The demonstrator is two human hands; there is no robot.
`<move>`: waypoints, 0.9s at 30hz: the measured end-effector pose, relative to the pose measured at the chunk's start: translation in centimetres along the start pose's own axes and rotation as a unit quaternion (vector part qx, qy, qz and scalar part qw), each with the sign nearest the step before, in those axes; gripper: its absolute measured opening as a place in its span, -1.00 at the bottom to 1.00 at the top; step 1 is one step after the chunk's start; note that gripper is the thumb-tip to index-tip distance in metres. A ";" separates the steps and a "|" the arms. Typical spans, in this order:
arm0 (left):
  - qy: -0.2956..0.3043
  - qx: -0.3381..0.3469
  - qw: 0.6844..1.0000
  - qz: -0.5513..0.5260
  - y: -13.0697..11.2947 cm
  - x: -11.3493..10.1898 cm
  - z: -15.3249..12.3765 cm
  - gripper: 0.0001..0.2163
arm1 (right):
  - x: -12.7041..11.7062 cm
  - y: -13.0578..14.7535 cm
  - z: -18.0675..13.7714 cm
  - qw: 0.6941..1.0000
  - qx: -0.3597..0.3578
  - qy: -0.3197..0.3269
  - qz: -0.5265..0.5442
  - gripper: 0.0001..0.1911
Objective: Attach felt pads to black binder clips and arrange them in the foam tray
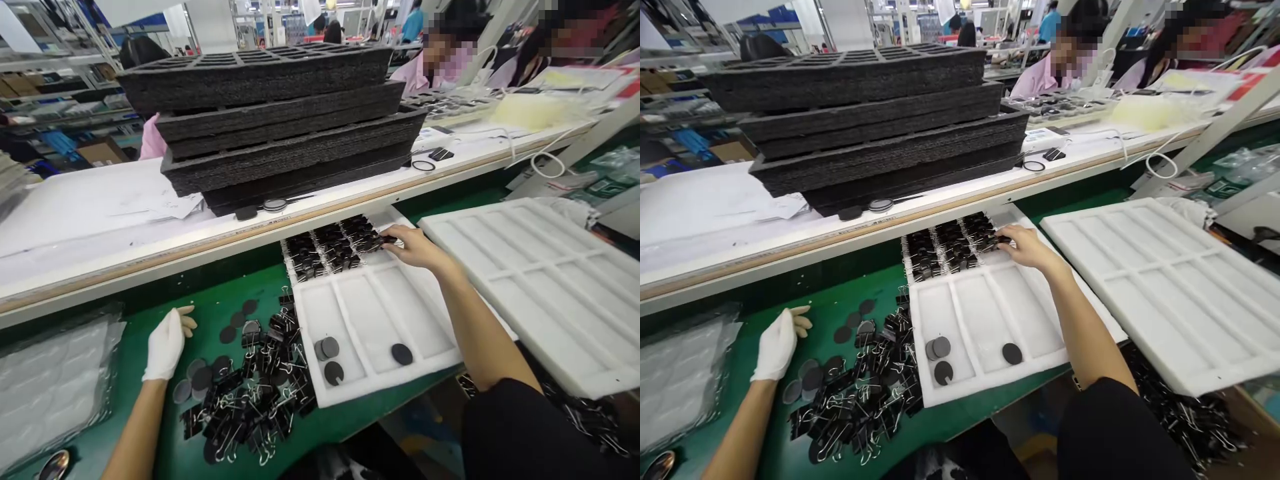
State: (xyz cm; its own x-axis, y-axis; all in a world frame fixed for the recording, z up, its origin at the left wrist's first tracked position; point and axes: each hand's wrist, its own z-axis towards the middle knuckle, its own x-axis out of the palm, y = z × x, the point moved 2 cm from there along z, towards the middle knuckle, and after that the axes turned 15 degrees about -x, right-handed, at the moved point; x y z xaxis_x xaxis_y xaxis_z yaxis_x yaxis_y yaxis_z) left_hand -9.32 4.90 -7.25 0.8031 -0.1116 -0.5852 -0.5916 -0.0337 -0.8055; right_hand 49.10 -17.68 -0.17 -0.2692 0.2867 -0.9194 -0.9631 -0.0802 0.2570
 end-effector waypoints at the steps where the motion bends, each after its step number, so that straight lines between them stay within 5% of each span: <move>1: -0.003 -0.001 1.000 0.007 -0.1 0.1 0.0 -0.46 | 0.6 -1.4 -0.8 1.000 0.010 0.002 0.002 -0.67; 9: -0.033 -0.015 0.999 0.037 -1.0 0.7 -0.6 -0.51 | 6.1 -2.7 -2.6 0.998 0.051 -0.040 -0.011 -0.62; 18: -0.034 -0.015 0.997 0.067 -0.6 1.0 -0.8 -0.59 | 6.3 -2.3 -3.6 0.991 0.007 -0.126 -0.038 -0.56; 23: 0.051 0.006 0.997 0.063 -1.5 1.4 -2.2 -0.54 | 4.4 3.0 -2.2 0.972 -0.109 -0.207 -0.027 -0.69; 27: 0.157 0.111 0.965 0.177 -5.3 2.2 -5.6 -0.61 | 3.3 10.9 0.4 0.974 -0.197 -0.111 0.018 -0.80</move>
State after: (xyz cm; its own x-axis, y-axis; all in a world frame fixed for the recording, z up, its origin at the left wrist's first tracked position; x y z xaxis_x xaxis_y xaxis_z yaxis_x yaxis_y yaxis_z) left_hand -4.82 -0.72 -3.77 0.4725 -0.3750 -0.7976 -0.7672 0.2705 -0.5816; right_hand 37.71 -17.25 -0.32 -0.3386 0.4731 -0.8133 -0.8898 -0.4420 0.1134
